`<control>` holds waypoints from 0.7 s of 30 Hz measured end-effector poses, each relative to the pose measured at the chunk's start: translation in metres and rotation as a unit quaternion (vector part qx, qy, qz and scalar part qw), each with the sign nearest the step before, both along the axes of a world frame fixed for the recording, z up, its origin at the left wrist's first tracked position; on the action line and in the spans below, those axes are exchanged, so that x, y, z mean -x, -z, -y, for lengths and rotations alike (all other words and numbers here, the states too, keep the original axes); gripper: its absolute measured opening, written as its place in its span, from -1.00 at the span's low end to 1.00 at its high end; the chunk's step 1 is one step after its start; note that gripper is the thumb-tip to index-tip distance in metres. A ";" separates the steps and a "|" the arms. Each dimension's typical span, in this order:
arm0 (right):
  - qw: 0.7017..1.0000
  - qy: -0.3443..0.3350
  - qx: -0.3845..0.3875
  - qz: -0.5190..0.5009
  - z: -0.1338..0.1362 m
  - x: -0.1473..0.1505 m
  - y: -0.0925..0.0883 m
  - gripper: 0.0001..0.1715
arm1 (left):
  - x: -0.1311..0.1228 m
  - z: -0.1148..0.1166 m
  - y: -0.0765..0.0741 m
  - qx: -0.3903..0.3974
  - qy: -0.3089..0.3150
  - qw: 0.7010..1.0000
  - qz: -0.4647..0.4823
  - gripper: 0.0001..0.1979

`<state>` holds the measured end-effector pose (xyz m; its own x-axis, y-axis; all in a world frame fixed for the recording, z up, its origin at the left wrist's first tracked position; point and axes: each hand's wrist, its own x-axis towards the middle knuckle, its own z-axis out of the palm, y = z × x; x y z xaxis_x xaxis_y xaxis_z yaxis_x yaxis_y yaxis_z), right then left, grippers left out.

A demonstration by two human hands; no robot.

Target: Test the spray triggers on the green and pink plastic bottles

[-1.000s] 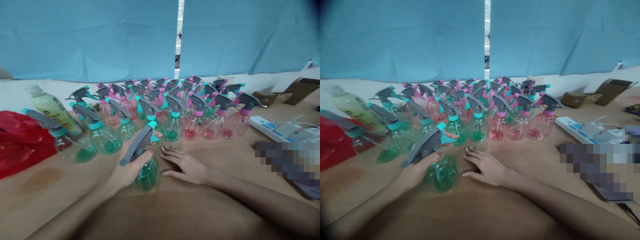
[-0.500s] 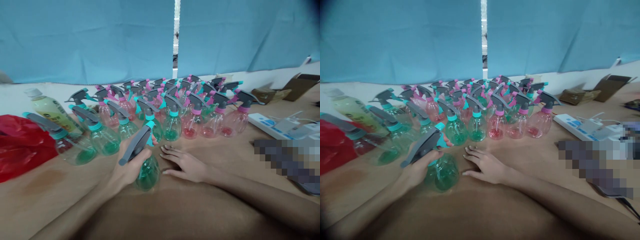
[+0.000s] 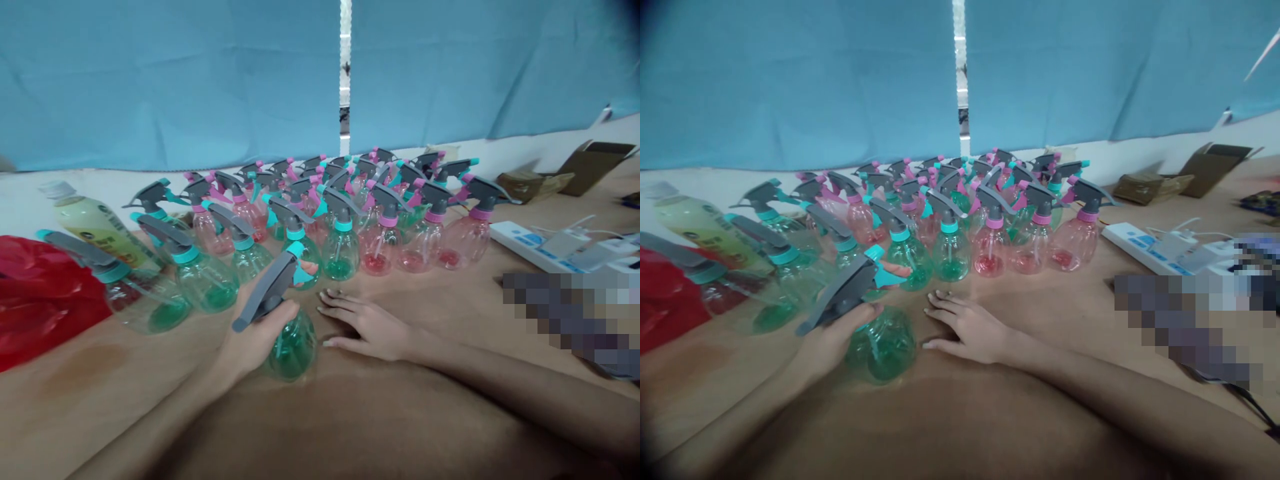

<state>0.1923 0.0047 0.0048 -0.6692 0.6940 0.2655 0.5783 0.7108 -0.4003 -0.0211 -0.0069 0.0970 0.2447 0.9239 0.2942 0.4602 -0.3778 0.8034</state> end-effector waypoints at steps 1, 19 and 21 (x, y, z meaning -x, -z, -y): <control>1.000 -0.001 0.000 0.000 0.000 0.000 0.000 -0.22 | -0.001 0.001 -0.001 -0.001 -0.004 1.000 -0.001 -0.71; 1.000 -0.007 -0.006 0.001 -0.001 0.000 0.002 -0.23 | -0.001 0.002 -0.001 0.018 -0.018 1.000 0.004 -0.70; 1.000 -0.007 -0.006 0.003 -0.001 0.000 0.001 -0.22 | -0.001 0.002 -0.002 0.018 -0.019 1.000 0.004 -0.68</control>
